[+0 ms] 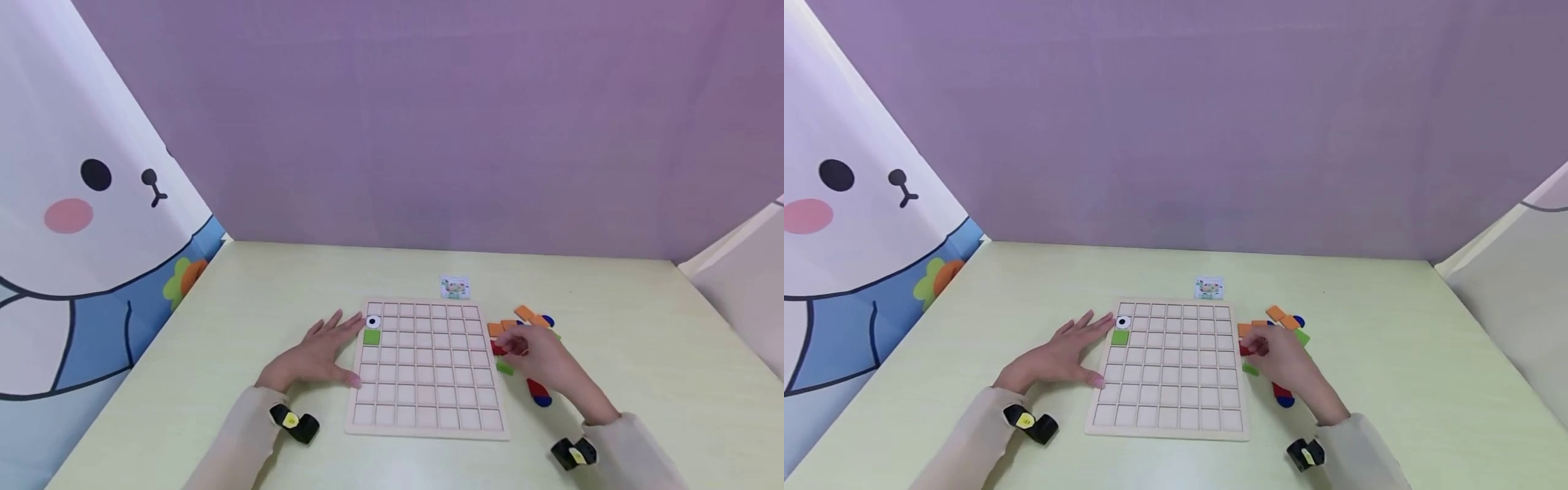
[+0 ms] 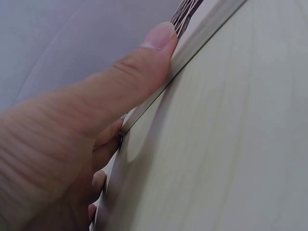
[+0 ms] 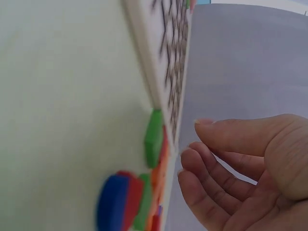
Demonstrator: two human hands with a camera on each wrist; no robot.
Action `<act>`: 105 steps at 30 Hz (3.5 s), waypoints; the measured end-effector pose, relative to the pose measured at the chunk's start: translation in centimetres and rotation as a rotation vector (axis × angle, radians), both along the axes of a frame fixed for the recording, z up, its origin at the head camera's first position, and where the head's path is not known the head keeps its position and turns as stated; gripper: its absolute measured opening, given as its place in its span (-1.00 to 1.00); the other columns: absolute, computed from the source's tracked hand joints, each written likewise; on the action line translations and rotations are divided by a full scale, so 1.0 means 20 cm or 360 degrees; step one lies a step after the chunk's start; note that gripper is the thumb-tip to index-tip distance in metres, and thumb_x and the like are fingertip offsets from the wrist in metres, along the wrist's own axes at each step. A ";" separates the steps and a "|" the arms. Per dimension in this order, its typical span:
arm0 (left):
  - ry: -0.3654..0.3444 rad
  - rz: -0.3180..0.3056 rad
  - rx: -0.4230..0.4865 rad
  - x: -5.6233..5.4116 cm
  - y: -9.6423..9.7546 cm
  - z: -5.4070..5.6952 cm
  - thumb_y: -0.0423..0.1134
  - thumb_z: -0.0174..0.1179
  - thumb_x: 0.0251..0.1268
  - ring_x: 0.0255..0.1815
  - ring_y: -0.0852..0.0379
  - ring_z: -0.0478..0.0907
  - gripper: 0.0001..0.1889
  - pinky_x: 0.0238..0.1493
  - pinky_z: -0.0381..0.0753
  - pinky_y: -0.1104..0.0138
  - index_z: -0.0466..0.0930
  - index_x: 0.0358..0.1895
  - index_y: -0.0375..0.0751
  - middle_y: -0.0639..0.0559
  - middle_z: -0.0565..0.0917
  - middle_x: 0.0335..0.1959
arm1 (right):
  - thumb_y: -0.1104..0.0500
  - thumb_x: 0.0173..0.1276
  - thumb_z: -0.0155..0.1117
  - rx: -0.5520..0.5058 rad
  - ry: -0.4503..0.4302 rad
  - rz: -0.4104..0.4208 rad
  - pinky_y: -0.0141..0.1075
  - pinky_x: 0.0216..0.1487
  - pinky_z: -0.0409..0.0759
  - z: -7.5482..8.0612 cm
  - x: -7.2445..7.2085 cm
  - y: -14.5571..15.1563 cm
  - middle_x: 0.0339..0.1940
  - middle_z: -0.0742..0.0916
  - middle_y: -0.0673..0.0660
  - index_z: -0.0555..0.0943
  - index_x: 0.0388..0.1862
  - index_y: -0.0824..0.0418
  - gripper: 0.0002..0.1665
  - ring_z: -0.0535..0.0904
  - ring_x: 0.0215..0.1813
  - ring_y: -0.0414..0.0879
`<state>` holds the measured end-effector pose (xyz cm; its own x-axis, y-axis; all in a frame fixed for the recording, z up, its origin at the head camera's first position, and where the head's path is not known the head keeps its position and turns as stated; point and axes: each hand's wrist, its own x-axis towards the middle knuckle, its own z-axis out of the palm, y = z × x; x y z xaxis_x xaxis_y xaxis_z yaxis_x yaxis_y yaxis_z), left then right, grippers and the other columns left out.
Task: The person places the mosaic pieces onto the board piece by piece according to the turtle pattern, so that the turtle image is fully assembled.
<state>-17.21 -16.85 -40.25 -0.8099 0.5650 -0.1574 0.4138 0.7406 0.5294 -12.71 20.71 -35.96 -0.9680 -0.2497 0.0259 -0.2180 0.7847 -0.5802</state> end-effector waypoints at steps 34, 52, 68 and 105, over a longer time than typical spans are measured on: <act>-0.0009 0.0004 -0.0019 0.00 0.00 0.01 0.30 0.36 -0.14 0.57 -0.18 -0.37 0.17 0.49 -0.34 -0.16 -0.07 0.53 -0.05 0.02 -0.06 0.57 | 0.32 0.05 0.47 0.0104 -0.0124 -0.0073 -0.31 -0.26 0.60 -0.06 0.01 0.09 -0.29 0.68 0.06 0.64 -0.20 0.26 -0.71 0.52 -0.27 -0.13; 0.0004 -0.0008 -0.0019 0.00 0.00 0.00 0.27 0.37 -0.11 0.56 -0.22 -0.35 0.16 0.47 -0.32 -0.19 -0.06 0.53 -0.09 -0.02 -0.04 0.57 | 0.33 0.10 0.41 0.0128 -0.0101 -0.0111 -0.40 -0.36 0.54 -0.06 -0.06 0.08 -0.26 0.64 0.13 0.64 -0.18 0.33 -0.73 0.48 -0.31 -0.10; -0.0017 -0.0008 -0.0004 0.01 0.01 0.01 0.30 0.36 -0.14 0.56 -0.21 -0.37 0.18 0.48 -0.34 -0.17 -0.07 0.53 -0.09 -0.01 -0.06 0.57 | 0.31 0.12 0.40 0.0109 -0.0096 -0.0018 -0.41 -0.35 0.48 -0.07 -0.06 0.05 -0.32 0.64 0.07 0.63 -0.13 0.32 -0.69 0.44 -0.29 -0.11; -0.0003 -0.0004 -0.0020 0.02 0.00 0.02 0.30 0.35 -0.13 0.57 -0.21 -0.37 0.17 0.48 -0.34 -0.18 -0.07 0.53 -0.07 0.01 -0.06 0.57 | 0.38 0.18 0.32 0.0042 -0.0095 0.0005 -0.39 -0.34 0.44 0.03 -0.13 -0.12 -0.44 0.62 0.03 0.58 -0.37 0.19 -0.87 0.45 -0.37 -0.12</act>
<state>-16.90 -16.80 -39.85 -0.8083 0.5648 -0.1662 0.4145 0.7464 0.5206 -15.32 18.28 -35.36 -0.9668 -0.2528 -0.0385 -0.1862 0.7991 -0.5716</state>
